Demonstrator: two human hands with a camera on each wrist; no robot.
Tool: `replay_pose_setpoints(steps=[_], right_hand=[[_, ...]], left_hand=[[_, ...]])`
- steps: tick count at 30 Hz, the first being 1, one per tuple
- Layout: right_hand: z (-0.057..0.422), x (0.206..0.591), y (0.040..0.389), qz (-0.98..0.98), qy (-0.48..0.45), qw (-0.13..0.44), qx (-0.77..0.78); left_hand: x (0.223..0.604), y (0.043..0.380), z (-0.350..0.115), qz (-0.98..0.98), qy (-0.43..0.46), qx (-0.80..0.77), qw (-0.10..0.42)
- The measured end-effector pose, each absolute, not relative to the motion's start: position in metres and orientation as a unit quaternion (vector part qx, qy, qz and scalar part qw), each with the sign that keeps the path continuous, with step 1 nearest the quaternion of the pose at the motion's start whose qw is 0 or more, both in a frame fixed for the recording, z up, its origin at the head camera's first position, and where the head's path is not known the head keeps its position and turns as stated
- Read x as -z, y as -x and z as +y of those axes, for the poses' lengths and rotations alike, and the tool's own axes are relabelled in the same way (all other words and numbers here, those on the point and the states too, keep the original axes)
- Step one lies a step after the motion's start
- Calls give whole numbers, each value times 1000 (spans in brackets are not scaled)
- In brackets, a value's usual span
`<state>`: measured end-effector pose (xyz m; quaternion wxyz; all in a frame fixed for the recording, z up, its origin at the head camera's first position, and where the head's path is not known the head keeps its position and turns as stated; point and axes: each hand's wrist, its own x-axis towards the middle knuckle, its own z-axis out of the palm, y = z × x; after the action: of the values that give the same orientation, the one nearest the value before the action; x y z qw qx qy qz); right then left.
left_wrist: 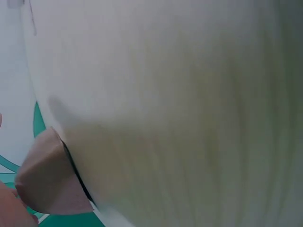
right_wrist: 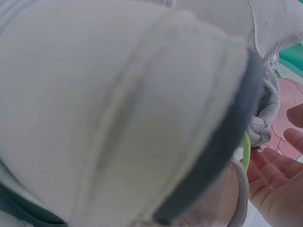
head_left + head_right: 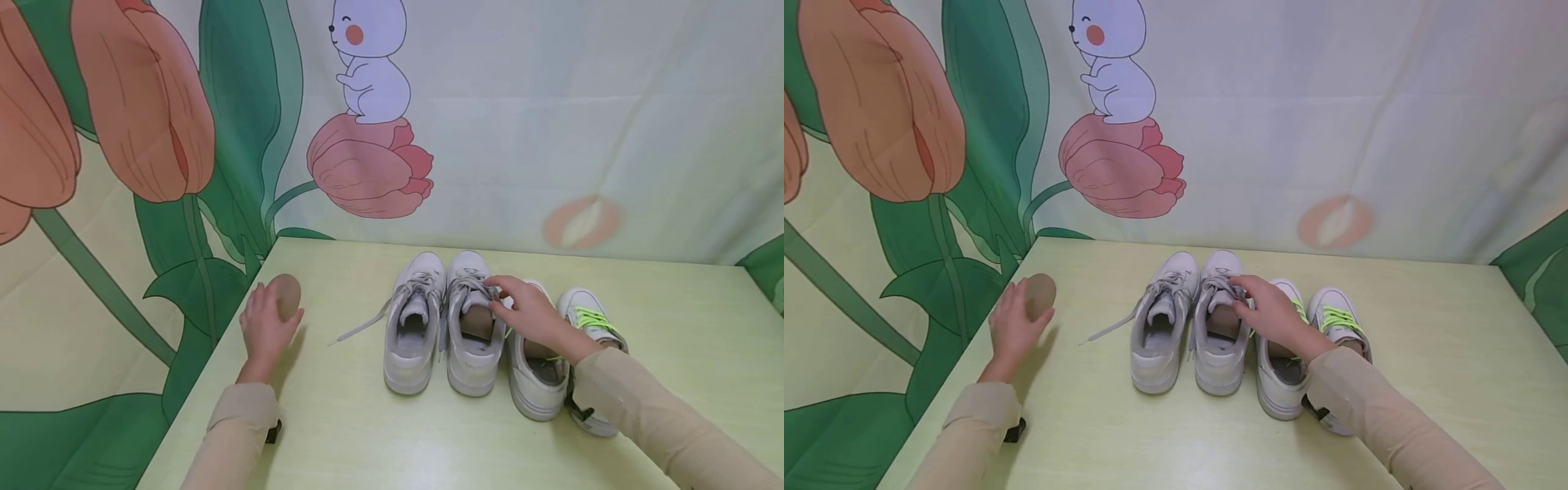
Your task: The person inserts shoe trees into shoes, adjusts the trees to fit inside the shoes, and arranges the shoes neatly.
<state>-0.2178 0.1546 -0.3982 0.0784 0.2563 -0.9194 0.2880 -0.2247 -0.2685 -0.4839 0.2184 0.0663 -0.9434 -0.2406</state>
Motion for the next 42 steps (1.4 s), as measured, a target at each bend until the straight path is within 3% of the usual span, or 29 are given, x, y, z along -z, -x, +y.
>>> replay_pose_setpoints(steps=[13,22,42], right_hand=[[155,399,218,-918,-252,62,-299],[156,400,218,-917,-255,64,-298],[157,403,219,-917,-257,71,-295]], left_hand=[[497,233,-288,-938,-117,266,190],[503,235,-294,-926,-119,304,191],[501,232,-297,-930,-105,321,141]])
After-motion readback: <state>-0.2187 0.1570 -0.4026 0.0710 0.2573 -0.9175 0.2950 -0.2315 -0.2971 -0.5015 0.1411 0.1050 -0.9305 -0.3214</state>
